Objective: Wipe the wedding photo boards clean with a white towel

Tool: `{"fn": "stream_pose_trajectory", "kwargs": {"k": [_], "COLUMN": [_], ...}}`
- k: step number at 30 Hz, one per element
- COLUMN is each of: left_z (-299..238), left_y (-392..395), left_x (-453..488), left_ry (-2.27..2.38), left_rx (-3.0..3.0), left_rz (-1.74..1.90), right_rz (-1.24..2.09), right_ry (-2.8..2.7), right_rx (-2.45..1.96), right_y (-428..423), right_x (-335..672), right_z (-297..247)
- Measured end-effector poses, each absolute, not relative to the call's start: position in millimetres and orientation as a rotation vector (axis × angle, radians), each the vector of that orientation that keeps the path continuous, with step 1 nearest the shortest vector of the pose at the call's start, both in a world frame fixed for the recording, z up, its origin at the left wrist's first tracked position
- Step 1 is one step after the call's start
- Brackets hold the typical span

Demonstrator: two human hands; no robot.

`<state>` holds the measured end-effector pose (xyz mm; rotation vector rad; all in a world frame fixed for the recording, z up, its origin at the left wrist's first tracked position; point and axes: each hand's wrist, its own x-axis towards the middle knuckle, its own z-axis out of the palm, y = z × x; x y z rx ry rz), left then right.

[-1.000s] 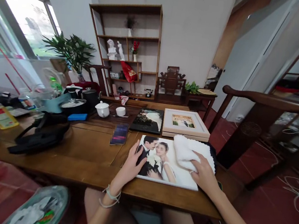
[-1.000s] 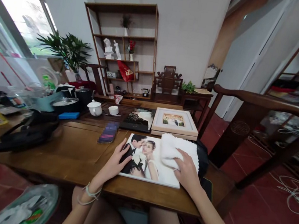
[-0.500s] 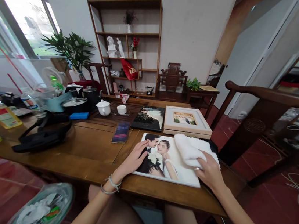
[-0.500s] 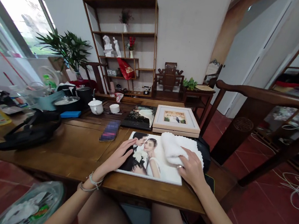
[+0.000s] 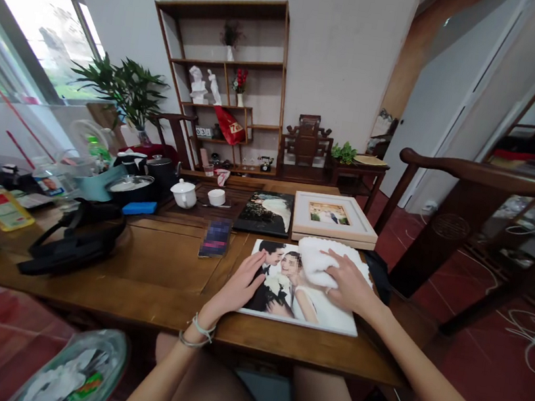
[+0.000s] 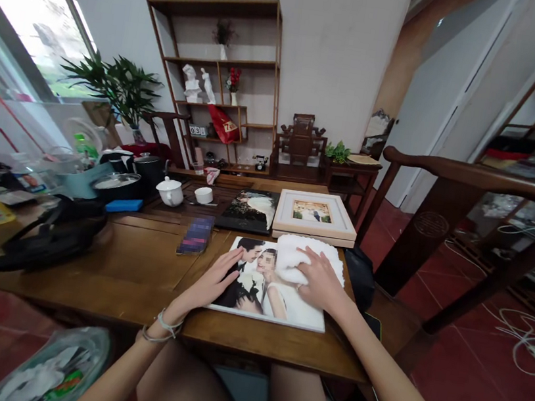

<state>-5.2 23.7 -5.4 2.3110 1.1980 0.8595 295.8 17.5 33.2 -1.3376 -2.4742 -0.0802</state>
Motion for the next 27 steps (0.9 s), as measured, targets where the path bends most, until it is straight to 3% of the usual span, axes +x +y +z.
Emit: {"fn": "stream_pose_trajectory", "kwargs": {"k": [6, 27], "left_z": [1, 0], "left_y": [23, 21], "left_x": [-1, -1], "left_ry": [1.217, 1.215], "left_rx": [2.308, 2.284], "left_rz": [1.026, 0.871], "right_rz": [-0.140, -0.002], "right_ry": [-2.490, -2.723], "right_rx": [-1.397, -1.116], "right_y": [24, -65], "right_x": [293, 282], "right_z": [29, 37]}}
